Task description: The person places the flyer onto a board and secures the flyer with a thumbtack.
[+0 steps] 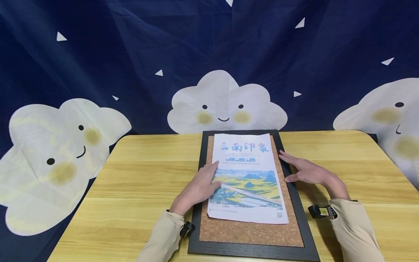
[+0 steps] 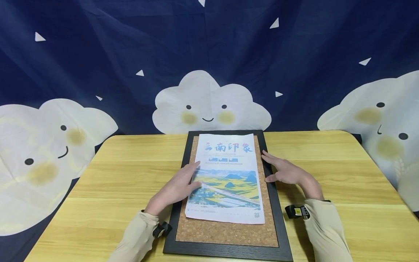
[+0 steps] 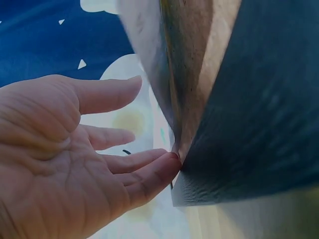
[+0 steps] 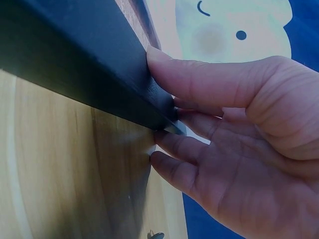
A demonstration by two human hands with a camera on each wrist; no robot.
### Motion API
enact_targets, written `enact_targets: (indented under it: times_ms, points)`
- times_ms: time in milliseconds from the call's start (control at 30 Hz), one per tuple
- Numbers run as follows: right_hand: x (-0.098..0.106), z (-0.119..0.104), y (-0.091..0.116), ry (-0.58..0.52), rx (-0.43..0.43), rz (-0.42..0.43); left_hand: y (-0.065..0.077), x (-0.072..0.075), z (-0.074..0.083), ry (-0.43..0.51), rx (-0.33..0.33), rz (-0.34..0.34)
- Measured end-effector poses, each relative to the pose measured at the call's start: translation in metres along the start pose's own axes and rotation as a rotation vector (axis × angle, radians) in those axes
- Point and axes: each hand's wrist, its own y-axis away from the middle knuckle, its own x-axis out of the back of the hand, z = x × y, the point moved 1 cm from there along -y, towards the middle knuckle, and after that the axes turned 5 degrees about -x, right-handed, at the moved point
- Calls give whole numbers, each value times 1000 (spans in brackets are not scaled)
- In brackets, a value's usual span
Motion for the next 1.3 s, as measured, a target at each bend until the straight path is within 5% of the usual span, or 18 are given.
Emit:
enact_targets:
  times_ms: [433,900,1300]
  points:
    - [-1,-1,0,26,-10,22,5,3,-4,-103,-73,-25]
    - [26,3,17,233,-78,371,9,9,-13,-140,-6,-213]
    - [40,29,31,266,-124,221,10,8,-11,-153,11,-248]
